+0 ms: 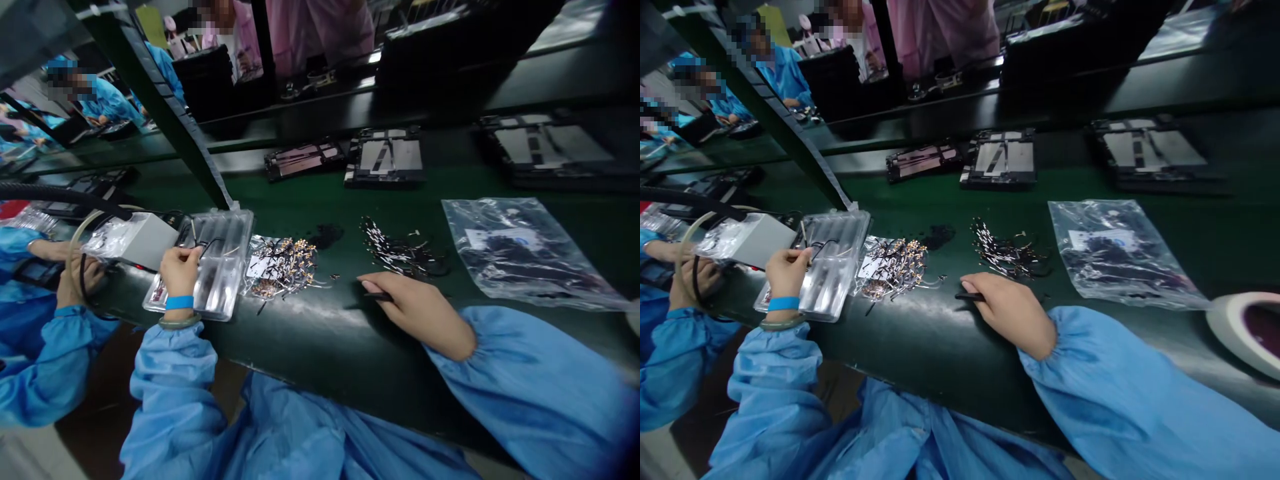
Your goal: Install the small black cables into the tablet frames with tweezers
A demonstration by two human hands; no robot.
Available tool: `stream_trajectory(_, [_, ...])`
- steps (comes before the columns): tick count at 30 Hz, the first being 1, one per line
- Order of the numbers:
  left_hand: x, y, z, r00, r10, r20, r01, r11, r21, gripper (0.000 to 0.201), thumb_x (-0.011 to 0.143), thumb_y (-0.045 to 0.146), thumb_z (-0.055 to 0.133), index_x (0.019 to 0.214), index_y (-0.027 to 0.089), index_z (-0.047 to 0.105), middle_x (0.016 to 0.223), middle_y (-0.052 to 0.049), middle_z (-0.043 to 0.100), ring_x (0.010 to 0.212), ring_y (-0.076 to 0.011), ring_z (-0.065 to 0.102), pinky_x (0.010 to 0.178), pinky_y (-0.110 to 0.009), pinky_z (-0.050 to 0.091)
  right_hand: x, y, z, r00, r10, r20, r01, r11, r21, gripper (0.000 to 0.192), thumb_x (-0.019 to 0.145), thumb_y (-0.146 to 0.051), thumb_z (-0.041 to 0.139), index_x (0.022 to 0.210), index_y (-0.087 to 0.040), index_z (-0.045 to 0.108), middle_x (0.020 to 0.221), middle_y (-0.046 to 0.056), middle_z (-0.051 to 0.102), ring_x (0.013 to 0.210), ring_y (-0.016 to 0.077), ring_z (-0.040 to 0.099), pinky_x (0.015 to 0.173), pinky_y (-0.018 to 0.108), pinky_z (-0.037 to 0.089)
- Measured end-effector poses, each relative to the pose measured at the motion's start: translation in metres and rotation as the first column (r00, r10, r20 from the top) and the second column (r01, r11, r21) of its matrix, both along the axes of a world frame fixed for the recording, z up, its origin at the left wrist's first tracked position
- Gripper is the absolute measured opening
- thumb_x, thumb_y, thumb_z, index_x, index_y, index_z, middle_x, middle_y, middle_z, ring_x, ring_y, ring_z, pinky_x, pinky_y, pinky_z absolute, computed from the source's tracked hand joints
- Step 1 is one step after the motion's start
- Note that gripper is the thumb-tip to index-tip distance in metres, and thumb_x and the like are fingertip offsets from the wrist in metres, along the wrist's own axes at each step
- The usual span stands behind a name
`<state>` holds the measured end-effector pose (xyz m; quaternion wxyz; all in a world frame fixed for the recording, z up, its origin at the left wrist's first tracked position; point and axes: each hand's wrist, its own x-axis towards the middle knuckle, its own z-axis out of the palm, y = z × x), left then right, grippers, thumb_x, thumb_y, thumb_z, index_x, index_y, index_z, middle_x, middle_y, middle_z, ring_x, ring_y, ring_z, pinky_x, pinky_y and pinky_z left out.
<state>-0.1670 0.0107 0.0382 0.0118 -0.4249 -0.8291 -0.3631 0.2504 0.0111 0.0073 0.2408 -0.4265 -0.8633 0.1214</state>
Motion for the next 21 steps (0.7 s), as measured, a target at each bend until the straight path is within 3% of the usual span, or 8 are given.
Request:
stream_trajectory(3, [0.01, -0.001, 0.005, 0.984, -0.057, 0.167, 0.045, 0.996, 0.078, 0.017, 0.066, 0.033, 0.067, 0.065, 0.019, 0.058, 0.064, -0.002, 0.062, 0.07, -0.0214, 0.062, 0.072, -0.036, 0.053, -0.001, -0.001, -0.002, 1.0, -0.006, 0.021, 0.006, 1.0, 0.022, 0.03, 0.094, -0.026, 0.039, 0.101, -0.02, 0.068, 0.097, 0.003, 0.075, 0.087, 0.0197, 0.071, 0.073, 0.032, 0.057])
stream_trajectory(6, [0.02, 0.001, 0.013, 0.95, -0.126, 0.286, 0.067, 0.976, 0.207, 0.017, 0.067, 0.032, 0.068, 0.069, 0.019, 0.058, 0.074, -0.001, 0.065, 0.079, -0.0185, 0.064, 0.081, -0.032, 0.052, -0.002, -0.002, -0.005, 0.999, 0.011, 0.05, -0.013, 0.999, 0.039, 0.028, 0.095, -0.024, 0.04, 0.1, -0.019, 0.067, 0.097, 0.003, 0.075, 0.087, 0.0188, 0.072, 0.073, 0.03, 0.057])
stream_trajectory(10, [0.048, 0.001, 0.023, 0.867, -0.242, 0.435, 0.087, 0.934, 0.346, 0.023, 0.072, 0.037, 0.065, 0.081, 0.019, 0.054, 0.076, 0.001, 0.064, 0.073, -0.0129, 0.062, 0.077, -0.029, 0.053, -0.008, -0.006, -0.001, 0.999, 0.03, 0.024, -0.032, 0.995, 0.09, 0.027, 0.096, -0.023, 0.041, 0.101, -0.02, 0.068, 0.097, 0.003, 0.075, 0.089, 0.0183, 0.072, 0.074, 0.03, 0.057])
stream_trajectory(12, [0.075, -0.004, 0.025, 0.776, -0.331, 0.537, 0.155, 0.925, 0.347, 0.031, 0.069, 0.039, 0.069, 0.086, 0.019, 0.053, 0.074, 0.001, 0.064, 0.069, -0.0122, 0.063, 0.067, -0.026, 0.054, -0.013, -0.01, 0.005, 0.999, 0.038, -0.036, -0.032, 0.987, 0.159, 0.026, 0.095, -0.023, 0.043, 0.103, -0.019, 0.067, 0.099, 0.004, 0.075, 0.091, 0.0179, 0.071, 0.078, 0.03, 0.057])
stream_trajectory(15, [0.127, -0.017, 0.023, 0.581, -0.426, 0.694, 0.327, 0.903, 0.28, 0.042, 0.06, 0.042, 0.078, 0.087, 0.017, 0.059, 0.071, -0.002, 0.066, 0.066, -0.0157, 0.066, 0.051, -0.023, 0.051, -0.024, -0.017, 0.018, 0.987, 0.098, -0.128, -0.054, 0.95, 0.309, 0.021, 0.094, -0.02, 0.049, 0.105, -0.017, 0.067, 0.102, 0.007, 0.074, 0.093, 0.0172, 0.071, 0.081, 0.028, 0.057])
stream_trajectory(18, [0.176, -0.029, 0.018, 0.396, -0.438, 0.807, 0.475, 0.85, 0.228, 0.042, 0.06, 0.046, 0.078, 0.085, 0.015, 0.063, 0.071, -0.004, 0.068, 0.052, -0.0146, 0.063, 0.041, -0.023, 0.048, -0.035, -0.02, 0.028, 0.977, 0.146, -0.155, -0.066, 0.899, 0.432, 0.018, 0.091, -0.018, 0.055, 0.103, -0.013, 0.068, 0.102, 0.01, 0.074, 0.085, 0.0175, 0.071, 0.074, 0.026, 0.056])
stream_trajectory(21, [0.207, -0.036, 0.013, 0.281, -0.453, 0.846, 0.56, 0.794, 0.239, 0.039, 0.063, 0.046, 0.077, 0.083, 0.015, 0.065, 0.065, -0.003, 0.067, 0.05, -0.0138, 0.063, 0.042, -0.023, 0.051, -0.041, -0.02, 0.032, 0.986, 0.114, -0.124, -0.036, 0.861, 0.507, 0.019, 0.091, -0.017, 0.054, 0.101, -0.011, 0.069, 0.1, 0.012, 0.074, 0.075, 0.0177, 0.07, 0.064, 0.028, 0.053])
